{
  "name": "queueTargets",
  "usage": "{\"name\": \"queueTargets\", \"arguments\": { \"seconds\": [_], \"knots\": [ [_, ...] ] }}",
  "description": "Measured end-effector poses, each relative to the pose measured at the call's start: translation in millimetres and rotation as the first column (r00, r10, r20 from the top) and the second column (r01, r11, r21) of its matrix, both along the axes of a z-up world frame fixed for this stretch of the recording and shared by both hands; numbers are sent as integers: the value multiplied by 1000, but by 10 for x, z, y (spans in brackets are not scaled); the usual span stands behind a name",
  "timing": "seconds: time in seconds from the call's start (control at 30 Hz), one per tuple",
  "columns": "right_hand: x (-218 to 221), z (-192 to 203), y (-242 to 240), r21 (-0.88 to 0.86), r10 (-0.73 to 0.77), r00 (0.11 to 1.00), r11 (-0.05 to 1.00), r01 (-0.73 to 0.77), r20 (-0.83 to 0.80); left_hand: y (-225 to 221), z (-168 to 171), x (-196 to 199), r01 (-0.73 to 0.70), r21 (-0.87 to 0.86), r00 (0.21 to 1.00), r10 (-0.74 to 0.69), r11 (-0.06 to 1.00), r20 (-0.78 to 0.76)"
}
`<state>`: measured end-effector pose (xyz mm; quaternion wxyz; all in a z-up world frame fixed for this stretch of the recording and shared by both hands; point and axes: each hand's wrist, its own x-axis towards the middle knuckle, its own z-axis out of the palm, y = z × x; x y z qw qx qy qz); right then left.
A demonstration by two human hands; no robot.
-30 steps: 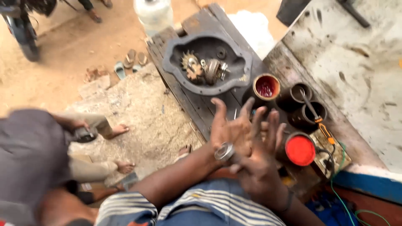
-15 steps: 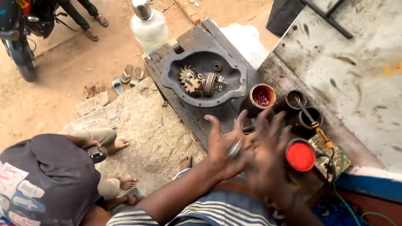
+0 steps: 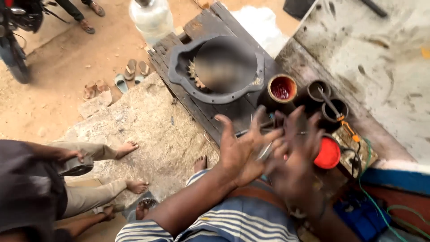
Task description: Applying pink grease to a mechanical bearing using a small tool and hands.
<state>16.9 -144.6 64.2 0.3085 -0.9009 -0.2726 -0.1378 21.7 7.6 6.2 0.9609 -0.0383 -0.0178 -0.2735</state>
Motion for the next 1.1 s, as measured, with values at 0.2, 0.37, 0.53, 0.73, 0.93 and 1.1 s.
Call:
{"name": "queueTargets", "arguments": {
  "seconds": [0.2,0.37,0.53,0.73,0.93,1.1],
  "knots": [
    [-391,-213,57,36,129,990,991,-132,56,-37,159,49,-26,-43,995,30,999,93],
    [-480,27,31,66,42,999,997,-41,-29,-59,278,-51,-32,21,997,31,999,71],
    [-341,-3,-19,47,16,1000,999,-16,5,-73,300,-106,9,73,999,-6,997,-40],
    [-457,-738,-182,117,-78,995,989,85,-66,-70,271,-63,46,156,999,-46,987,-4],
    [-608,257,172,78,35,999,996,-37,28,-99,146,-201,20,-310,997,2,950,72],
    [-391,205,48,48,-14,998,999,11,63,-50,287,-177,79,86,997,-80,993,8]
  ]
}}
